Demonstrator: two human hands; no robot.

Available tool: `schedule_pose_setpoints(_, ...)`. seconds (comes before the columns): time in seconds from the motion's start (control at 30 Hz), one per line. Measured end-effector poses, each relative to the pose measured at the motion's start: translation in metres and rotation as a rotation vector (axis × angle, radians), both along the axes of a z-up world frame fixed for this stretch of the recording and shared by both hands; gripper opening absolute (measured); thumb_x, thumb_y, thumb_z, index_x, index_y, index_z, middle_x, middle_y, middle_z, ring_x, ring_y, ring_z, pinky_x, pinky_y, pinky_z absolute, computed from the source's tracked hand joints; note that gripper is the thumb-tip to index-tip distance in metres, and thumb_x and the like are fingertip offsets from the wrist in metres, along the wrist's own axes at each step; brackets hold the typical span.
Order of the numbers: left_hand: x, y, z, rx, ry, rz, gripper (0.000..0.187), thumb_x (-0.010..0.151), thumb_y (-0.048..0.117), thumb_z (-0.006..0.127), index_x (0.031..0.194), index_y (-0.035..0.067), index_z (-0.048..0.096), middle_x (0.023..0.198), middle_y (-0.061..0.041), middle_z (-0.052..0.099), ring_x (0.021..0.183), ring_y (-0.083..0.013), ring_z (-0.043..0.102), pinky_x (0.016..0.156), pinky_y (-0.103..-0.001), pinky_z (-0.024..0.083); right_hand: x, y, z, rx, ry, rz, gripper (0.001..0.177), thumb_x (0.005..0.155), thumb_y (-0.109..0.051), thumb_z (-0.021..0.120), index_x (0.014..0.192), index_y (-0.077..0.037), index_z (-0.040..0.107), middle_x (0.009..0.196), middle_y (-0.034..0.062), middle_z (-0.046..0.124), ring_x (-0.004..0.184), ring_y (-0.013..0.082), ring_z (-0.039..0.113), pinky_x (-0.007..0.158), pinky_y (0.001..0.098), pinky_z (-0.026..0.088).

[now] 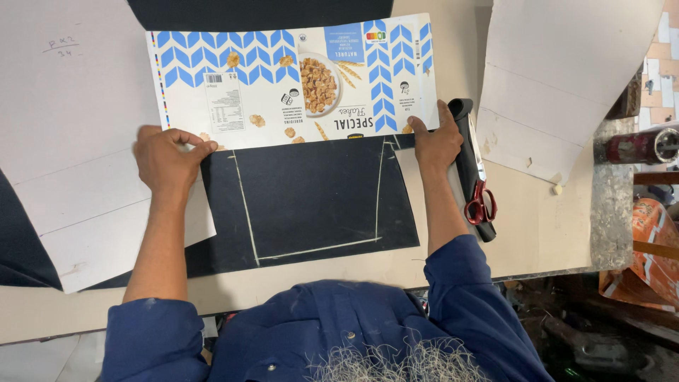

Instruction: The person places a paper pattern on a large sheet of black fabric, traces the outline with chalk, and then uses scissors to cut the fabric along the marked lines. The person handles the pattern, fabric, chalk, and scissors throughout the process.

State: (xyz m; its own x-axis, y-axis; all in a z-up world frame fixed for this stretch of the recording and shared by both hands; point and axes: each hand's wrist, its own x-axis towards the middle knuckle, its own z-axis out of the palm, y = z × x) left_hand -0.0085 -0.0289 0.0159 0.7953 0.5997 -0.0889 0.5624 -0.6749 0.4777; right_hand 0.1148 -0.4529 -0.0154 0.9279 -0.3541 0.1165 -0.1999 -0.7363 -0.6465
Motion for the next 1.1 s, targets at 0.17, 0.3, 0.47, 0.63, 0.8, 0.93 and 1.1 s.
schedule_pose_setpoints(0.17,0.013,-0.008,-0.006,0.248,-0.181,-0.298,0.052,0.071,0.016,0.092,0.120,0.017,0.076,0.149,-0.013,0.042,0.132,-0.0392,0.038,0.101,-0.046,0.044,-0.001,0.007,0.009,-0.175,0.036,0.024,0.070,0.081,-0.032,0.089,0.139,-0.007,0.059,0.130,0.0194,0.066,0.117,0.0380,0.065,0.101,0.0460,0.049)
schedule_pose_setpoints(0.3,0.028,-0.005,-0.002,0.078,-0.023,-0.267,0.060,0.067,0.005,0.088,0.121,0.028,0.074,0.146,-0.007,0.045,0.128,-0.0373,0.042,0.094,-0.047,0.052,-0.014,0.024,0.035,-0.372,0.087,0.134,0.074,0.086,-0.027,0.082,0.148,-0.004,0.046,0.143,0.0254,0.043,0.106,0.0478,0.062,0.088,0.0530,0.049)
schedule_pose_setpoints(0.47,0.043,-0.003,0.014,0.044,0.163,-0.266,0.079,0.067,0.002,0.085,0.135,0.037,0.063,0.144,-0.006,0.040,0.126,-0.0338,0.044,0.089,-0.041,0.055,-0.030,0.034,0.044,-0.341,-0.202,0.475,0.047,0.089,-0.010,0.078,0.131,0.001,0.057,0.128,0.0235,0.052,0.113,0.0379,0.063,0.092,0.0453,0.053)
schedule_pose_setpoints(0.63,0.053,-0.003,0.027,-0.001,0.264,-0.265,0.090,0.069,0.003,0.083,0.145,0.040,0.053,0.143,-0.005,0.038,0.120,-0.0298,0.050,0.086,-0.038,0.057,-0.032,0.102,0.013,0.677,0.409,0.620,0.039,0.083,0.010,0.064,0.121,0.001,0.058,0.114,0.0116,0.060,0.099,0.0214,0.068,0.088,0.0312,0.059)
schedule_pose_setpoints(0.8,0.053,0.000,0.024,-0.039,0.227,-0.247,0.076,0.077,0.014,0.081,0.143,0.039,0.054,0.142,-0.006,0.037,0.118,-0.0295,0.051,0.087,-0.039,0.055,-0.051,0.188,0.009,0.422,0.227,0.895,0.024,0.091,0.000,0.072,0.114,-0.001,0.072,0.099,0.0087,0.074,0.089,0.0191,0.071,0.080,0.0306,0.060)
schedule_pose_setpoints(0.93,0.055,0.000,0.022,-0.058,0.170,-0.247,0.063,0.087,0.010,0.072,0.141,0.038,0.057,0.141,-0.007,0.040,0.117,-0.0294,0.053,0.087,-0.038,0.056,-0.053,0.230,0.023,0.305,0.006,1.040,0.024,0.090,-0.010,0.076,0.112,-0.004,0.071,0.101,0.0090,0.076,0.091,0.0172,0.074,0.080,0.0298,0.060)
schedule_pose_setpoints(1.1,0.054,0.001,0.024,-0.080,0.197,-0.243,0.074,0.081,-0.002,0.071,0.142,0.038,0.056,0.140,-0.004,0.042,0.117,-0.0260,0.053,0.086,-0.035,0.057,-0.049,0.242,0.031,0.058,-0.150,1.195,0.017,0.090,-0.011,0.078,0.106,-0.006,0.076,0.096,0.0118,0.077,0.088,0.0253,0.075,0.079,0.0345,0.059)
